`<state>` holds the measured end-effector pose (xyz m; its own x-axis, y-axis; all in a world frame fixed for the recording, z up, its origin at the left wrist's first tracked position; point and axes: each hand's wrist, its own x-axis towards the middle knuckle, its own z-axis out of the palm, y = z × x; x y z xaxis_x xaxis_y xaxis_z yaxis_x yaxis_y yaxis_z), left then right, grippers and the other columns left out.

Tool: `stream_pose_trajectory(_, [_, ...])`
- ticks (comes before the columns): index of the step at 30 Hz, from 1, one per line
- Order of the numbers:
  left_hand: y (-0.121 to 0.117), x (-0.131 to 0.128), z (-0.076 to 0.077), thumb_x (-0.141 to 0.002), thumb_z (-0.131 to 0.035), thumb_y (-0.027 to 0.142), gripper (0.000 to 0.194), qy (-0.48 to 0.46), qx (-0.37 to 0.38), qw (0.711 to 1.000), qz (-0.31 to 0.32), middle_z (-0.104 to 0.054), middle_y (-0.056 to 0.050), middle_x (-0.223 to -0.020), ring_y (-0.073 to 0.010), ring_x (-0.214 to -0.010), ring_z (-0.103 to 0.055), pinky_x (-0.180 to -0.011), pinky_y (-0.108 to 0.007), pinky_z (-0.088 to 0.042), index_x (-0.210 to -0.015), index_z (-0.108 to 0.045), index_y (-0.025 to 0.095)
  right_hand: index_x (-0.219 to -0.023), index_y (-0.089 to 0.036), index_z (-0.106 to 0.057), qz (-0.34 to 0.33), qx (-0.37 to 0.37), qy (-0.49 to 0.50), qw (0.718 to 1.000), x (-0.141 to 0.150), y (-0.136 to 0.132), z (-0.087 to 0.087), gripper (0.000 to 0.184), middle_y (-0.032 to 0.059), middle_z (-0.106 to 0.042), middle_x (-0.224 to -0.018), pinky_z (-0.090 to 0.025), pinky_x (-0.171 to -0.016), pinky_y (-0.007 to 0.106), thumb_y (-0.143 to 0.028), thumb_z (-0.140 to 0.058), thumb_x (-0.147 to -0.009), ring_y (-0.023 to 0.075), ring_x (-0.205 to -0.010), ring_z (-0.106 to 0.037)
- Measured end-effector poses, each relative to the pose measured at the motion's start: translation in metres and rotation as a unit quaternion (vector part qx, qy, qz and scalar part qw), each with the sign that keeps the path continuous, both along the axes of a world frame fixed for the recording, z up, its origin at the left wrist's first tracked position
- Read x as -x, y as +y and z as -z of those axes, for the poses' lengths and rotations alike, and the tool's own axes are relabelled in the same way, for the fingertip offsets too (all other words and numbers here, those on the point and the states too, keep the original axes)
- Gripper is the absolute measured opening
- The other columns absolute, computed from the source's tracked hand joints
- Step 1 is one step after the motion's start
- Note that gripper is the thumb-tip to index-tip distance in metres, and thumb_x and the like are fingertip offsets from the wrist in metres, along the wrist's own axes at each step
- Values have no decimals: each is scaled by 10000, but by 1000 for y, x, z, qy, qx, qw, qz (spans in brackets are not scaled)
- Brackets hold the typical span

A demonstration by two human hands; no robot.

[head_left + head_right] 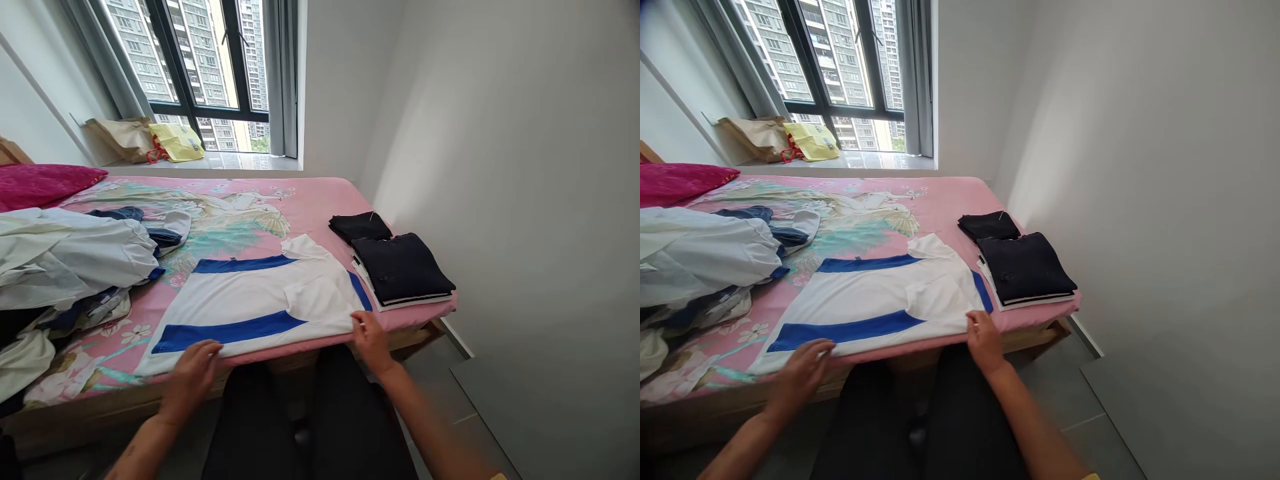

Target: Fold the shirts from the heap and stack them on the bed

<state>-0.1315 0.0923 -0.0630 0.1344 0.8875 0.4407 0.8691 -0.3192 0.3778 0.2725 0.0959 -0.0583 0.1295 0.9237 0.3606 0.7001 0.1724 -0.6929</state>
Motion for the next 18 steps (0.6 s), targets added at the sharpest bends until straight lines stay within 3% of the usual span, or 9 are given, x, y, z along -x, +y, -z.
stream_pose_trajectory(3, [5, -59, 13, -858, -429, 282, 281, 33, -7, 994, 104, -642, -75, -1140, -235, -1138, -549, -1006, -392, -417, -1030, -644, 231, -1217, -200, -525, -175, -44, -87, 980, 39, -13, 10, 356, 92, -573, -1222, -358, -1029, 415, -269, -388, -896, 224, -1182, -484])
stream_pose_trajectory(5, [6, -84, 24, -866, -429, 298, 343, 79, -1, 992, 99, -577, -80, -1271, -260, -1236, -471, -1063, -456, -340, -1154, -607, 242, -1342, -187, -420, -239, -33, -158, 958, 48, -16, 23, 485, 96, -469, -1365, -255, -1096, 470, -313, -448, -875, 249, -1296, -369])
stream_pose_trajectory(7, [5, -94, 36, -859, -447, 357, 446, 122, 13, 990, 66, -484, -90, -1372, -291, -1298, -391, -1089, -521, -258, -1286, -515, 252, -1371, -161, -385, -206, -6, -199, 958, 38, -18, 39, 565, 124, -413, -1410, -190, -1102, 526, -356, -491, -851, 286, -1328, -314])
stream_pose_trajectory(9, [4, -93, 48, -840, -467, 397, 549, 152, 27, 986, 60, -397, -89, -1433, -299, -1338, -321, -1101, -542, -204, -1369, -416, 257, -1317, -150, -450, -101, 4, -192, 976, 11, -18, 51, 500, 150, -452, -1372, -187, -1081, 557, -342, -474, -856, 305, -1303, -345])
stream_pose_trajectory(11, [3, -88, 57, -821, -485, 410, 615, 170, 29, 982, 77, -340, -86, -1464, -295, -1362, -267, -1112, -536, -173, -1401, -359, 249, -1215, -153, -531, 7, -4, -142, 990, -22, -20, 57, 397, 154, -531, -1275, -251, -1050, 536, -316, -436, -866, 297, -1229, -426])
stream_pose_trajectory(13, [3, -87, 61, -806, -504, 429, 654, 171, 20, 982, 74, -321, -104, -1471, -307, -1372, -236, -1112, -549, -149, -1407, -350, 222, -1144, -167, -557, 67, 15, -46, 997, -49, -21, 57, 347, 127, -616, -1091, -380, -966, 457, -327, -420, -868, 259, -1061, -542])
stream_pose_trajectory(15, [2, -95, 59, -813, -503, 421, 637, 159, 3, 986, 58, -339, -127, -1460, -318, -1369, -238, -1109, -568, -130, -1395, -371, 198, -1137, -179, -539, 70, 77, 71, 992, -65, -19, 54, 349, 65, -640, -853, -480, -797, 358, -359, -426, -860, 204, -817, -605])
stream_pose_trajectory(18, [-1, -119, 50, -852, -466, 356, 559, 144, -10, 984, 103, -373, -114, -1445, -291, -1362, -268, -1117, -546, -152, -1384, -382, 208, -1140, -188, -508, 16, 188, 199, 962, -70, -8, 49, 372, -24, -569, -653, -467, -562, 246, -390, -460, -831, 128, -554, -547])
